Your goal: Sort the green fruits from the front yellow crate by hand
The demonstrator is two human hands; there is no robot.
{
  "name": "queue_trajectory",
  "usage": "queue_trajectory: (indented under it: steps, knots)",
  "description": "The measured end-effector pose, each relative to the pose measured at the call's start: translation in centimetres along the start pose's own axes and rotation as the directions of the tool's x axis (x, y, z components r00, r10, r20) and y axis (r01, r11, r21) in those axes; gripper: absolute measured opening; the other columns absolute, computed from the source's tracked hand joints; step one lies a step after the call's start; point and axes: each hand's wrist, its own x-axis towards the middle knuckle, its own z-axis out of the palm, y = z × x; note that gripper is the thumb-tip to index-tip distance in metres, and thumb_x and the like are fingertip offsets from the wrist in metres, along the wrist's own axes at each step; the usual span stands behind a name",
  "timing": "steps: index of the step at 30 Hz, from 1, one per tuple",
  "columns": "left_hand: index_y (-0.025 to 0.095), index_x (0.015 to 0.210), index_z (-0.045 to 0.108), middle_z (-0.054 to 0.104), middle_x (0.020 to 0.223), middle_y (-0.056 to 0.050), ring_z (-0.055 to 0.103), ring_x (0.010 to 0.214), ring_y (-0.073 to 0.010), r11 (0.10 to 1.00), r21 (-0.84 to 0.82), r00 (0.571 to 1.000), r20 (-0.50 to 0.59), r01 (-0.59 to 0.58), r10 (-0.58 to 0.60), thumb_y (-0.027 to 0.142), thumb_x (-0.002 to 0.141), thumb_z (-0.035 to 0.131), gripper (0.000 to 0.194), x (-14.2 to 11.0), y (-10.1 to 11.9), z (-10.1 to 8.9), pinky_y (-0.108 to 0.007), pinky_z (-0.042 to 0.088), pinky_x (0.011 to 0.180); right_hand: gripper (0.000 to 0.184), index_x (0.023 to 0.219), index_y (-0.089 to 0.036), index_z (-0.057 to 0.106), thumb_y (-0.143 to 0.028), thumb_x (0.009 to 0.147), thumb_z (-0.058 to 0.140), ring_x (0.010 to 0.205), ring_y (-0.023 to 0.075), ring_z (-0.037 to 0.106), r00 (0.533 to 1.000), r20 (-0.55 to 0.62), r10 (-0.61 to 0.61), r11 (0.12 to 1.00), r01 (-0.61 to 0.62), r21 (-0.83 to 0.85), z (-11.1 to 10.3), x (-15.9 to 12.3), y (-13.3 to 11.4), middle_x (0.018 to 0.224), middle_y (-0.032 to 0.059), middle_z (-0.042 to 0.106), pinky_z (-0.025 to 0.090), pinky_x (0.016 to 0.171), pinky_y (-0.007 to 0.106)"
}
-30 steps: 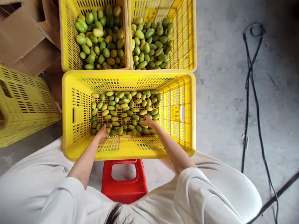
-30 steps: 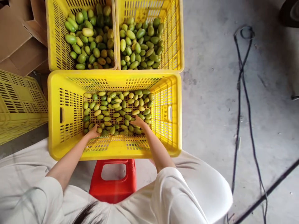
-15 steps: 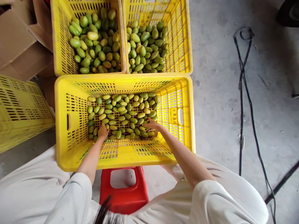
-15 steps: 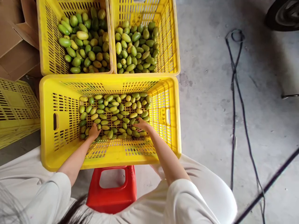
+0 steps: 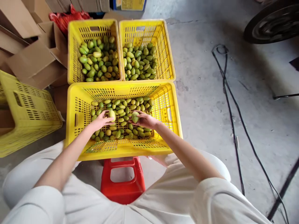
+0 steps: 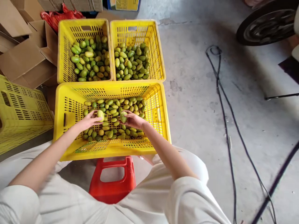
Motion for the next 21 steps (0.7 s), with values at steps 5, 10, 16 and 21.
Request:
queue_trajectory:
  steps: [5, 10, 16, 21]
  knots:
    - [0.018, 0.107, 0.069, 0.073, 0.109, -0.005, 0.076, 0.092, -0.019, 0.992, -0.129, 0.992, 0.126, 0.004, 0.013, 0.007, 0.065, 0.093, 0.049, -6.1, 4.6, 0.6, -0.034, 0.068, 0.081, 0.03, 0.119, -0.022, 0.055, -0.027, 0.092, 0.067, 0.103, 0.0248, 0.079, 0.984, 0.131, -0.122, 0.977, 0.096, 0.189, 2.9, -4.4, -0.8, 0.107, 0.0068, 0.076, 0.062, 0.103, 0.044]
    - [0.016, 0.09, 0.063, 0.072, 0.084, -0.002, 0.071, 0.07, -0.0143, 0.988, -0.144, 0.995, 0.095, 0.052, -0.039, 0.014, 0.064, 0.092, 0.038, -8.7, 5.1, 2.4, -0.021, 0.057, 0.057, 0.046, 0.1, -0.021, 0.066, -0.023, 0.065, 0.096, 0.079, 0.0161, 0.074, 0.977, 0.097, -0.19, 0.935, 0.149, 0.322, 4.7, -6.6, 0.3, 0.085, -0.003, 0.069, 0.064, 0.076, 0.027]
    - [0.018, 0.083, 0.057, 0.058, 0.058, 0.002, 0.051, 0.044, -0.0081, 0.976, -0.151, 0.986, 0.094, 0.154, -0.141, 0.026, 0.082, 0.082, 0.027, -8.8, 5.4, 5.4, -0.012, 0.027, 0.035, 0.043, 0.083, -0.019, 0.061, -0.025, 0.058, 0.095, 0.054, 0.0067, 0.05, 0.984, -0.019, -0.175, 0.957, 0.174, 0.23, 5.8, -5.4, 1.1, 0.071, -0.004, 0.06, 0.026, 0.042, 0.015]
    - [0.017, 0.077, 0.054, 0.049, 0.051, 0.001, 0.039, 0.034, -0.0067, 0.921, -0.269, 0.959, 0.068, 0.283, -0.275, 0.042, 0.107, 0.047, 0.04, -8.5, 5.5, 5.9, -0.013, 0.018, 0.031, 0.045, 0.078, -0.021, 0.052, -0.047, 0.071, 0.089, 0.044, 0.0035, 0.031, 0.985, -0.101, -0.139, 0.965, 0.157, 0.209, 5.7, -4.7, 1.0, 0.063, -0.0041, 0.058, 0.016, 0.041, 0.017]
